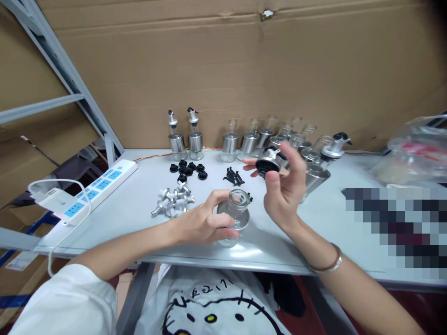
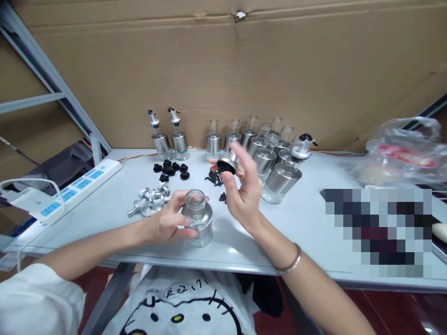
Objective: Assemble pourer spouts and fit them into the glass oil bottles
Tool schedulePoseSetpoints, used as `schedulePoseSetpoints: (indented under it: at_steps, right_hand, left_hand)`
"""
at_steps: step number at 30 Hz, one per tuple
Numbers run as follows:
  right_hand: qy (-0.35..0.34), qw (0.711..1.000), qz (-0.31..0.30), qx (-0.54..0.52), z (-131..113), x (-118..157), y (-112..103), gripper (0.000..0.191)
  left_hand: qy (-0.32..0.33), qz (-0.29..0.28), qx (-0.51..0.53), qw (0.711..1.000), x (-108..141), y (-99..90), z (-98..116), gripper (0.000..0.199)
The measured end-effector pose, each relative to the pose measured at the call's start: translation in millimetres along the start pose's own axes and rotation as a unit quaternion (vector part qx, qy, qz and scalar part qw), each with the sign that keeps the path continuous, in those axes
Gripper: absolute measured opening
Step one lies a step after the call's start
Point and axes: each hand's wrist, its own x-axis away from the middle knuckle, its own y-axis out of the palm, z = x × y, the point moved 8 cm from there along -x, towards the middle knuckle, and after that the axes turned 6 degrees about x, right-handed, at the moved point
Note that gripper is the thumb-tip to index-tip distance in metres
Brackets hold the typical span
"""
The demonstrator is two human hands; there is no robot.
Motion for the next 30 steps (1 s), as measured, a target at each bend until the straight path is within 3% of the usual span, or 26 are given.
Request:
schedulePoseSetpoints:
  at_steps: [3,5,9,14,20,23,27,30]
  right_hand:
    - [-0.062,0.996,0.056,-0.029,-14,5,-13,0.028]
    - [-0.088,0.995,0.032,-0.038,-24,5,-11,0.029]
    - [-0.136,0.988,-0.053,-0.049,-38,5,0,0.048]
    - [-0.155,0.981,-0.076,-0.085,-39,4,6,0.084]
    - [-0.189,0.973,-0.092,-0.091,-51,7,13,0.091]
    - [-0.2,0.973,-0.091,-0.074,-53,9,14,0.089]
    - [-0.199,0.976,-0.077,-0.036,-49,8,13,0.082]
    - [-0.194,0.978,-0.066,-0.029,-47,8,10,0.082]
  left_hand:
    - [-0.01,-0.038,-0.038,0.999,-3,5.8,2,0.023]
    - [-0.027,-0.047,-0.044,0.998,-5,8.6,1,0.023]
    - [-0.019,-0.023,-0.031,0.999,-3,12.9,2,0.027]
    - [-0.046,-0.003,-0.027,0.999,6,19.2,-3,0.028]
    - [-0.087,0.007,-0.021,0.996,19,27.2,-11,0.033]
    - [-0.099,0.01,0.007,0.995,24,32.5,-18,0.044]
    - [-0.098,0.086,0.09,0.987,26,27.9,-23,0.077]
    - [-0.164,0.091,0.163,0.969,27,32.4,-32,0.095]
